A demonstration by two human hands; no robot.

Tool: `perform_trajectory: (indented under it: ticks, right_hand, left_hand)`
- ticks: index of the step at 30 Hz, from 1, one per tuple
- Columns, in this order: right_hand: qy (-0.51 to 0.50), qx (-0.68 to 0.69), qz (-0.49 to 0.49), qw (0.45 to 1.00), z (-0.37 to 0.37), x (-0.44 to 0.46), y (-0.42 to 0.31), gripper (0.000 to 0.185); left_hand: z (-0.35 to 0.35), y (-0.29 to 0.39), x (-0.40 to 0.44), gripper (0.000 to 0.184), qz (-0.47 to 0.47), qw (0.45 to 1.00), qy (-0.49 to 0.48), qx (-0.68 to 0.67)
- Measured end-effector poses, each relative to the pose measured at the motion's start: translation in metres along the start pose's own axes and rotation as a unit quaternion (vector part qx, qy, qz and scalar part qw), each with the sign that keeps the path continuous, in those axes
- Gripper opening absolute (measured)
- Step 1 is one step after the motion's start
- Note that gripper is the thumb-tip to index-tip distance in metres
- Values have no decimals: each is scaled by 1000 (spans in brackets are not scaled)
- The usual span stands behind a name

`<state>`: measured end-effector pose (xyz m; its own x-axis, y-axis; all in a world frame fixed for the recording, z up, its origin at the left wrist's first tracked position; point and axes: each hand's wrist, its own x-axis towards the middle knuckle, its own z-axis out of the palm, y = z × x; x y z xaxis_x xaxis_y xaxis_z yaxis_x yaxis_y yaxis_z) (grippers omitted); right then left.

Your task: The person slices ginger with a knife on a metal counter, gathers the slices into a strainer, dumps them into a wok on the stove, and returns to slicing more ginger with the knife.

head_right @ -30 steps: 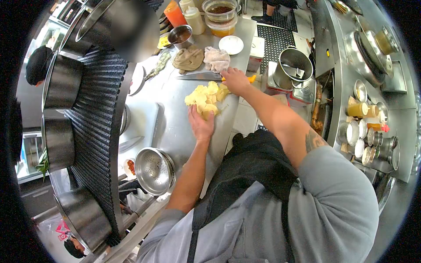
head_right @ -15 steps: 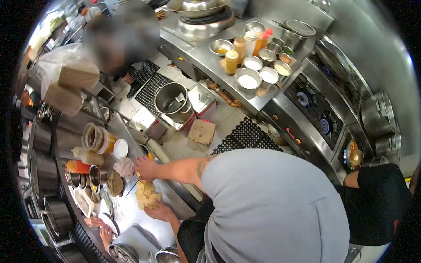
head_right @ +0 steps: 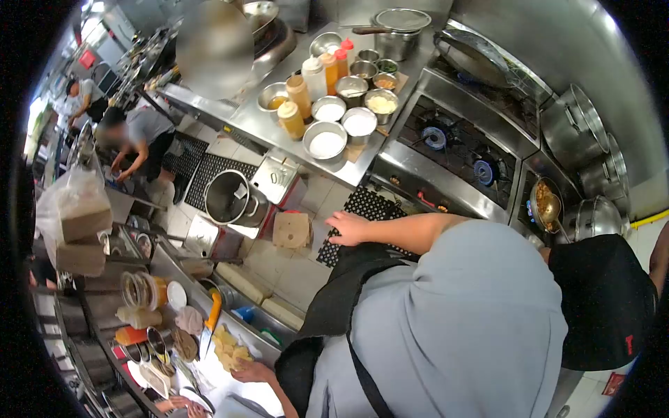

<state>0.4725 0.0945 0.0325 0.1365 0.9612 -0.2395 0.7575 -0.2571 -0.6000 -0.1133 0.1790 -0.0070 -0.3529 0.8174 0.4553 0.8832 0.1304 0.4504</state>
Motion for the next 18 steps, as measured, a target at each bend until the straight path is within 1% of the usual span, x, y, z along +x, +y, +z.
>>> perform_trajectory:
  ticks: [1,2,5,6,7,8,9,10,11,12,13,14,15,16,17,18]
  right_hand:
    - [2,9,13,1000,-8,-10,10,60]
    - [3,3,20,1000,-16,-16,17,59]
    - [98,-5,18,995,-69,-14,38,52]
    - [212,-5,24,977,-97,-5,51,44]
    - [321,-4,29,947,-131,5,66,38]
    - [396,85,81,911,-178,20,76,23]
    - [483,57,150,861,-225,37,91,18]
    - [574,115,76,807,-270,52,114,17]
    - [605,135,101,778,-308,80,160,19]
    - [638,127,123,750,-346,99,183,18]
    - [652,106,167,732,-379,118,203,18]
    - [667,113,170,716,-410,129,204,19]
    - [673,60,151,722,-436,138,204,20]
    - [664,42,143,733,-459,146,193,22]
    - [618,-1,154,770,-481,162,196,25]
    - [544,-61,175,818,-500,177,191,33]
  left_hand:
    - [4,-12,0,60,19,999,8,46]
    - [2,-9,-3,56,22,996,35,75]
    - [-8,4,-5,49,17,986,112,126]
    - [-16,14,-8,47,42,986,118,108]
    - [-17,16,-8,47,36,988,106,109]
    - [-23,25,-8,47,55,987,99,112]
    - [-28,33,-9,46,74,986,91,117]
    - [-29,35,-7,49,87,978,101,163]
    - [-29,33,-4,57,105,975,123,155]
    - [-23,20,0,66,123,971,145,147]
    - [-18,18,2,75,139,966,167,140]
    - [-30,28,8,71,192,935,184,233]
    - [-50,56,10,66,152,962,151,168]
    - [-72,83,14,63,155,965,131,167]
    - [-87,99,16,61,157,967,110,167]
    - [-96,96,18,53,217,950,122,189]
